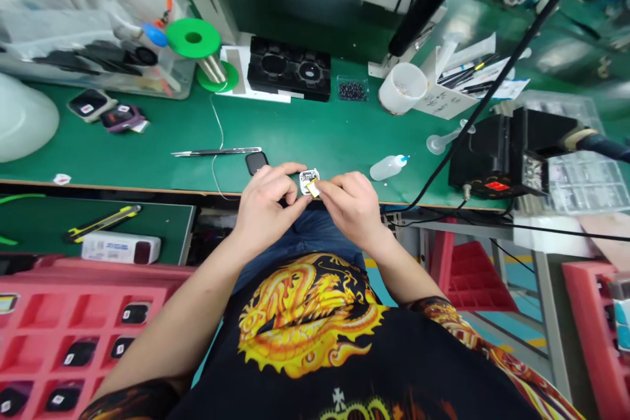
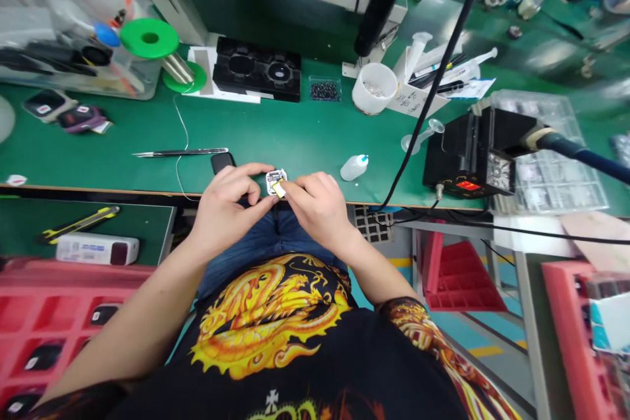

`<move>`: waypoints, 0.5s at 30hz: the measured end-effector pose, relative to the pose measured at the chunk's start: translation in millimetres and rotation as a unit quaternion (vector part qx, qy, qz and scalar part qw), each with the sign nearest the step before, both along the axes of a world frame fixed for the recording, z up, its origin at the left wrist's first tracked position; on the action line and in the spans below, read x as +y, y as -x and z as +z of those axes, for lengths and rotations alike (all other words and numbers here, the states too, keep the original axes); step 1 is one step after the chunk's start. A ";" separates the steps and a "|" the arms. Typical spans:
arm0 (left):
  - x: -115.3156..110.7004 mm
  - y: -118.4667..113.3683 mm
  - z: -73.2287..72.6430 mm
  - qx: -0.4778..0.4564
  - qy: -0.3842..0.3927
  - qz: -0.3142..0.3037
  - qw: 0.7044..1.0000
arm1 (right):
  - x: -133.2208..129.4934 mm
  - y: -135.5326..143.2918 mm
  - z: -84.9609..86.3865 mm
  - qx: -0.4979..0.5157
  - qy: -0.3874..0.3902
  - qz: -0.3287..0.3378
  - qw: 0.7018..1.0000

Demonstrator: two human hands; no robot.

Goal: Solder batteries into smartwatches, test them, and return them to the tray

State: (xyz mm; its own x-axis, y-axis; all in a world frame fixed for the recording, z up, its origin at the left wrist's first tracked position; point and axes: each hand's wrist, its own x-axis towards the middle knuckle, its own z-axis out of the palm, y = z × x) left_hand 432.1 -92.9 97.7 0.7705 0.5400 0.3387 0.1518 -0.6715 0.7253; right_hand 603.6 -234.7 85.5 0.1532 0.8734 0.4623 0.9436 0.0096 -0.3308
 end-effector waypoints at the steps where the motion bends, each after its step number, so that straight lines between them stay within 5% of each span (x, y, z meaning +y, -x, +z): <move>1: -0.2 -0.3 -0.2 -0.002 0.001 0.001 1.000 | 2.2 0.3 -2.0 0.000 -0.003 -0.002 1.000; 15: 0.4 0.2 -5.7 -0.007 -0.009 0.009 1.000 | 14.7 -0.4 1.1 0.064 0.033 0.000 0.997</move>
